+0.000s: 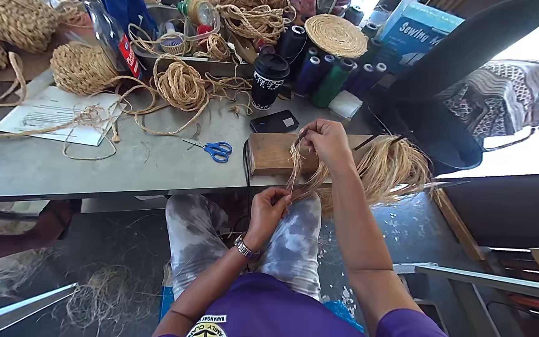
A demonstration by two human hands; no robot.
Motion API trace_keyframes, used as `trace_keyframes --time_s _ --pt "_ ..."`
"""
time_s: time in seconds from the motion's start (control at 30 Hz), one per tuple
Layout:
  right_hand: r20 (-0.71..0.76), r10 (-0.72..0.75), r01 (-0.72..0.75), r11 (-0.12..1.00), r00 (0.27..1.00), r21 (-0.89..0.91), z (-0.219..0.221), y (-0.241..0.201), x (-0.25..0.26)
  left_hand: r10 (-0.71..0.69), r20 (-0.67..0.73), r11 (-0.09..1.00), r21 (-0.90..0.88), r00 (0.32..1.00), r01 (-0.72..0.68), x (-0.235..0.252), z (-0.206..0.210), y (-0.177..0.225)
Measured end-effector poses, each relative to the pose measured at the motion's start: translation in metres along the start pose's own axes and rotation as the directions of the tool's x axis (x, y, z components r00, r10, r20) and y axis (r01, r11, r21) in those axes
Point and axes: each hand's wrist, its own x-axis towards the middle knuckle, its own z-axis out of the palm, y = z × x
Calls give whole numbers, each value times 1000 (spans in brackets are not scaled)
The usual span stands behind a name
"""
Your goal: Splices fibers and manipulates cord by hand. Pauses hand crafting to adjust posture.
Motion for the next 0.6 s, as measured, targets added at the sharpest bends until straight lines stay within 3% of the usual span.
trace_keyframes --time_s 0.07,0.13,0.23,0.3,0.4,0.5,0.6 --pt "-79 -69 55 983 994 -176 6 2 -12 -46 -1 998 47 999 46 -10 -4 -14" --pt "-177 -225 179 953 958 -244 14 8 -32 -127 6 988 94 992 126 -21 -8 -27" --pt "-295 -417 378 908 860 -182 21 25 -78 -219 19 960 183 976 212 -37 -17 -44" --pt "-315 -380 357 925 870 -132 30 41 -108 -234 54 951 223 971 216 -50 -26 -52" --pt "-23 -110 107 986 994 -125 50 56 -148 -234 115 953 222 965 205 -74 -45 -62" --pt "261 47 -29 997 964 -71 82 75 -166 -205 163 953 259 965 158 -94 -64 -59" --pt "332 49 -73 996 942 60 94 89 -176 -205 159 940 307 966 149 -117 -94 -55"
